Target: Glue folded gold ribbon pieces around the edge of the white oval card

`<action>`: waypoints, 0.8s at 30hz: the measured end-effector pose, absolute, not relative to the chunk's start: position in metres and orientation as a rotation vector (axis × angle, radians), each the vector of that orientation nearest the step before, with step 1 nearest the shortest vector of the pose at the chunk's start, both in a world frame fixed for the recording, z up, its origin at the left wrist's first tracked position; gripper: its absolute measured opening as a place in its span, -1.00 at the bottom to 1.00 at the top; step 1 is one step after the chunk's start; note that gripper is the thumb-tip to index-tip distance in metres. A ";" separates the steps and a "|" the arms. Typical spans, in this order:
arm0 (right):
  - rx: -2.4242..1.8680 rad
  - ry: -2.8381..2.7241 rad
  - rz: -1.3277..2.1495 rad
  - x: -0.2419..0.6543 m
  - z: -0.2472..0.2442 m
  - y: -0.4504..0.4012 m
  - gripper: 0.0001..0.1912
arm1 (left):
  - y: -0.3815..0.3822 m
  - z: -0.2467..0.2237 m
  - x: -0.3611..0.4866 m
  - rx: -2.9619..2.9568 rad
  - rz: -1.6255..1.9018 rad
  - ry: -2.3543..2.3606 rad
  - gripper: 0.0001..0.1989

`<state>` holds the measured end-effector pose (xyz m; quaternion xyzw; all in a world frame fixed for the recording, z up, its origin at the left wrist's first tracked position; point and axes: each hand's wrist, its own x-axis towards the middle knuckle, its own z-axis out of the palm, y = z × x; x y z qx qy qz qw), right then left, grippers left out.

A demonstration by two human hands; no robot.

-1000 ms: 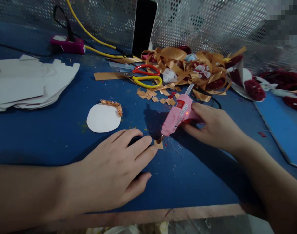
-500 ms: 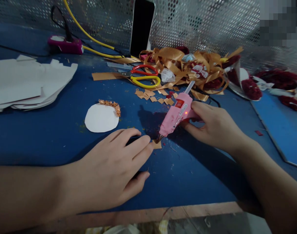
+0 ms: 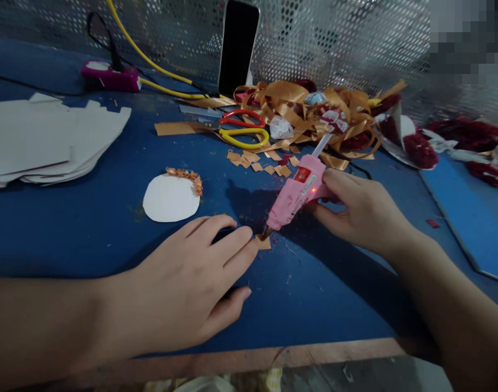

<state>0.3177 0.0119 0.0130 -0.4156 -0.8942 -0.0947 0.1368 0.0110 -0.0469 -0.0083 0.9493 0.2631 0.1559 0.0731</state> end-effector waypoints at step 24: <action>-0.916 -2.512 -0.705 0.311 0.023 0.007 -0.70 | -0.046 -0.009 0.010 2.807 0.452 0.761 -0.59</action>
